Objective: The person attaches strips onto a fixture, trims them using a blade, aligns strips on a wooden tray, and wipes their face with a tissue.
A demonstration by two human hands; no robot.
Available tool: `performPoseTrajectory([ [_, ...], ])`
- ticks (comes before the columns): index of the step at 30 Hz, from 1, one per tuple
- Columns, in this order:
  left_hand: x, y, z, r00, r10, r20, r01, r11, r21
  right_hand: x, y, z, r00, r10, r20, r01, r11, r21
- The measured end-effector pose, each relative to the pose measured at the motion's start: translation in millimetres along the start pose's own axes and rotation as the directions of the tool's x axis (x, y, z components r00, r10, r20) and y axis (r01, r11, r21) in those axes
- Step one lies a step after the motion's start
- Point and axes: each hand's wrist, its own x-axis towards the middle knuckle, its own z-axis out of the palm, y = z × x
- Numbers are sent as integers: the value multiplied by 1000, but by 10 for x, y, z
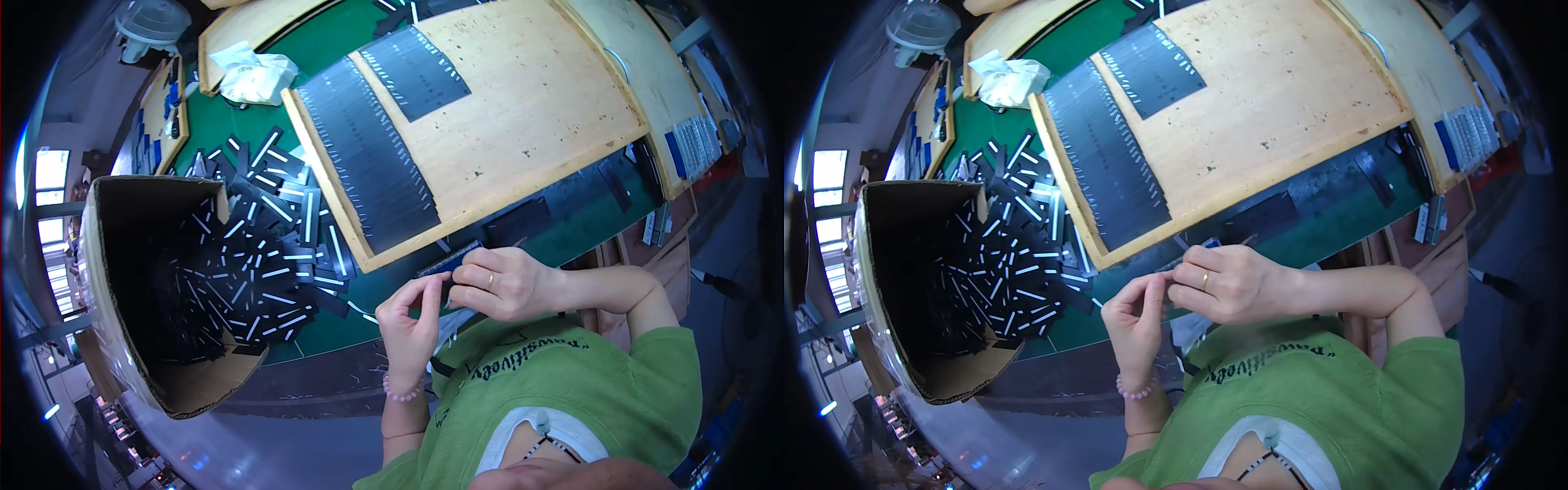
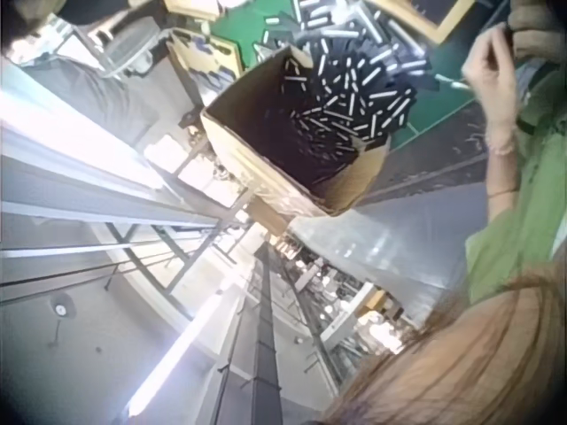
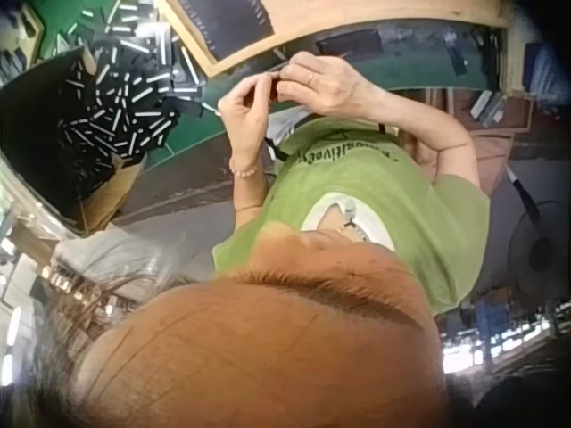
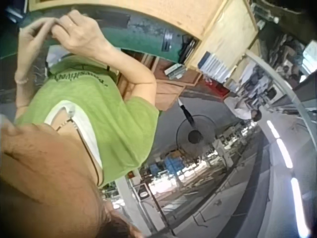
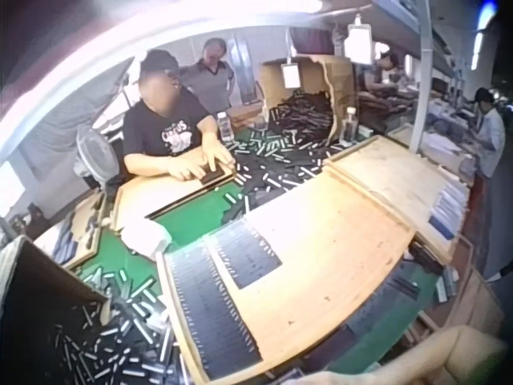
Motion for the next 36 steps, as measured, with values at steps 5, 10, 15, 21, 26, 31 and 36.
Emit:
performPoseTrajectory([
  [5, 83, 46, -216, 962, -8, -272, -9, 998, -64, -52, -181, -52, 991, -25, 134, 1, 985, 170],
  [10, 243, 56, -570, 883, 49, -467, -261, 878, -401, -45, -330, 177, 952, -9, 308, -82, 956, 280],
  [15, 131, -89, -564, 944, -88, -319, -184, 664, -724, -86, -354, 251, 969, 119, 218, -193, 915, 355],
  [21, 92, -174, -410, 980, -82, -180, -86, 643, -761, -115, -190, -16, 965, 202, 170, -248, 912, 328],
  [26, 174, -242, -375, 941, -136, -309, -125, 710, -693, -136, 116, -115, 938, 345, 44, -347, 927, 141],
  [31, 117, -214, -386, 942, -162, -295, -127, 640, -758, -243, 143, -203, 891, 425, 160, -435, 900, 30],
  [36, 110, -250, -314, 953, -183, -241, -78, 621, -780, -306, 165, -44, 923, 345, 172, -355, 934, 29],
])
